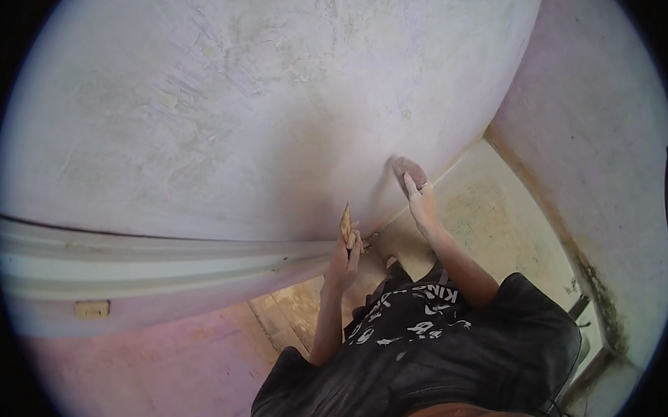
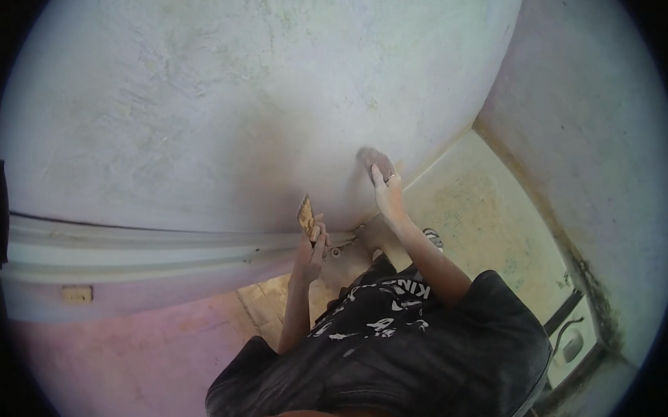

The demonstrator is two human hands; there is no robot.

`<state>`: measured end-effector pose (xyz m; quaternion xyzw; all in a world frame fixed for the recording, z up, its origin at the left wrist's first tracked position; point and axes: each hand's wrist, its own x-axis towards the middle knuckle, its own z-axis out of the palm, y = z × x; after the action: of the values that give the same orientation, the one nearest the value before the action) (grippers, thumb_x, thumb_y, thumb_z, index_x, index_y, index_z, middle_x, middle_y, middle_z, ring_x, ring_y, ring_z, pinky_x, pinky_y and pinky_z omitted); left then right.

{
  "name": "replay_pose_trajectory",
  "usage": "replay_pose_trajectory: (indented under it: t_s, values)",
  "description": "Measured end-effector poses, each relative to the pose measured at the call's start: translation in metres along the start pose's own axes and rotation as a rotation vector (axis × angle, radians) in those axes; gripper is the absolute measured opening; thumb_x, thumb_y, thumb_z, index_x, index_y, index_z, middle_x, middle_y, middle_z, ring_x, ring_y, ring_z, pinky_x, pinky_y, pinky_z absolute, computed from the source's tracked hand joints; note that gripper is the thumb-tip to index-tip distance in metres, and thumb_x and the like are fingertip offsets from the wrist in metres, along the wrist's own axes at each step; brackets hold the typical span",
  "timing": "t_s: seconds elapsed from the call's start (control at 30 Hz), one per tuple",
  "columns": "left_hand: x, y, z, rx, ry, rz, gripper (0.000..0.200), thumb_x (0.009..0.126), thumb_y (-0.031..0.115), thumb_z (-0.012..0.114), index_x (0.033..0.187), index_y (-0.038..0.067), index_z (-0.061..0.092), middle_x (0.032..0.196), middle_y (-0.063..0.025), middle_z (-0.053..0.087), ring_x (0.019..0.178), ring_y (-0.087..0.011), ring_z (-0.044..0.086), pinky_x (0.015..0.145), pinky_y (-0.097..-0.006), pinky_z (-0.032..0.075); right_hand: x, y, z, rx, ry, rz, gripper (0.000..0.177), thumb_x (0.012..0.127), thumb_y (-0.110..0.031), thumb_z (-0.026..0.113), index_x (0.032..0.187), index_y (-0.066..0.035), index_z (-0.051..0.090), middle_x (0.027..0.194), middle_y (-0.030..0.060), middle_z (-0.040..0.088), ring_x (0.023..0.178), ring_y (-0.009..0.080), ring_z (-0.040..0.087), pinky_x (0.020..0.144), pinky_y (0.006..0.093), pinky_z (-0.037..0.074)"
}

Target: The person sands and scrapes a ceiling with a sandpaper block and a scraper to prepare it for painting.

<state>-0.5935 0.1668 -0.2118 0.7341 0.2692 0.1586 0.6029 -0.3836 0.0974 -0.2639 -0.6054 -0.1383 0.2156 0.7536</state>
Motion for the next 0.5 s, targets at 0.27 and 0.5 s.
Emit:
replay_pose_trajectory:
  t_s: [0.27, 0.5]
  values:
    - [0.022, -0.001, -0.044, 0.011, -0.162, 0.076, 0.033, 0.094, 0.005, 0.041, 0.126, -0.005, 0.040, 0.086, -0.0042, 0.045, 0.075, -0.0124, 0.046, 0.072, -0.0270, 0.041, 0.039, -0.078, 0.076, -0.161, 0.095, -0.727, 0.039, 0.091, -0.003, 0.049, 0.129, 0.008, 0.046, 0.132, 0.0229, 0.050, 0.125, 0.0296, 0.048, 0.106, 0.0370, 0.033]
    - [0.028, -0.003, -0.076, -0.009, -0.190, 0.177, 0.032, 0.095, 0.004, 0.039, 0.126, -0.005, 0.039, 0.086, -0.0038, 0.044, 0.075, -0.0111, 0.044, 0.071, -0.0262, 0.040, 0.025, 0.015, 0.097, -0.512, -0.032, -0.997, 0.055, 0.085, -0.015, 0.058, 0.136, 0.002, 0.043, 0.148, 0.0229, 0.028, 0.138, 0.0400, 0.024, 0.113, 0.0515, 0.019]
